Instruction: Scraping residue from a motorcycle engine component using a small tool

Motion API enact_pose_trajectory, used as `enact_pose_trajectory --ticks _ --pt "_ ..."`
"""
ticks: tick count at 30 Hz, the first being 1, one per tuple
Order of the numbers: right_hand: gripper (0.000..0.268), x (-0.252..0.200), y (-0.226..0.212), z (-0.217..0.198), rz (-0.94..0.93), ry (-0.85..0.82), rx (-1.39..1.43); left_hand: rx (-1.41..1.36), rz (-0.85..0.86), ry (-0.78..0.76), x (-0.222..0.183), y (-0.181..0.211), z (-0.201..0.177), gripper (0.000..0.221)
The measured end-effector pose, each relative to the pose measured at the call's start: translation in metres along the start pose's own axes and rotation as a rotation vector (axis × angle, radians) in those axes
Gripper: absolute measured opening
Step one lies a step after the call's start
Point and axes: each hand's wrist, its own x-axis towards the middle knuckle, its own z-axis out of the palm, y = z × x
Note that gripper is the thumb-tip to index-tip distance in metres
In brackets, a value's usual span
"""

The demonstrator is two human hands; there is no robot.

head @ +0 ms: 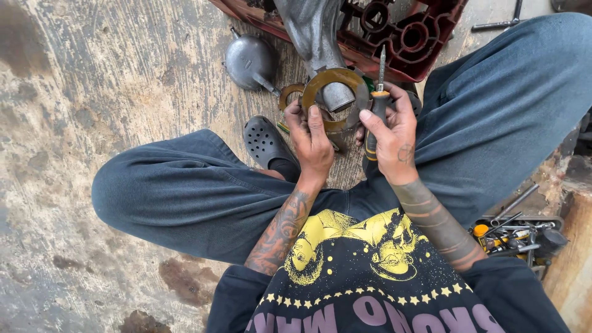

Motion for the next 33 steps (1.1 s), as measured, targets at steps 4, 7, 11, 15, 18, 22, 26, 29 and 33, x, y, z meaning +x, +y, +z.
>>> enact_pose_trajectory --ticks 4,7,11,15,18,22,26,29,33 --pt "0.050 0.000 0.006 -0.002 0.007 0.008 0.023 0.099 0.029 -0.095 0.017 0.036 -0.011 0.048" --pt "0.049 -0.001 -0.001 0.002 -0.009 -0.030 0.011 0.475 0.421 -0.201 0.032 0.052 -0.023 0.064" --pt "0.044 -0.001 -0.020 0.013 0.100 0.031 0.054 1.298 0.391 -0.775 0.046 0.096 -0.029 0.105" --pt "0.043 0.000 -0.017 0.012 0.114 0.051 0.095 1.580 0.608 -0.861 0.063 0.099 -0.024 0.139" --pt "0.049 0.002 -0.021 0.010 0.126 0.021 0.016 1.519 0.727 -0.919 0.082 0.098 -0.022 0.132" --pt "0.051 -0.005 -0.016 -0.008 0.047 0.010 -0.040 1.432 0.733 -0.841 0.083 0.100 -0.020 0.136" --pt "0.054 -0.022 -0.020 -0.026 0.125 0.001 -0.058 1.473 0.711 -0.828 0.081 0.101 -0.018 0.140" --pt "0.054 -0.040 -0.020 -0.037 0.129 -0.035 -0.067 1.511 0.733 -0.791 0.076 0.106 -0.017 0.139" --pt "0.054 -0.055 -0.016 -0.059 0.114 -0.120 -0.137 1.520 0.680 -0.771 0.067 0.110 -0.013 0.137"
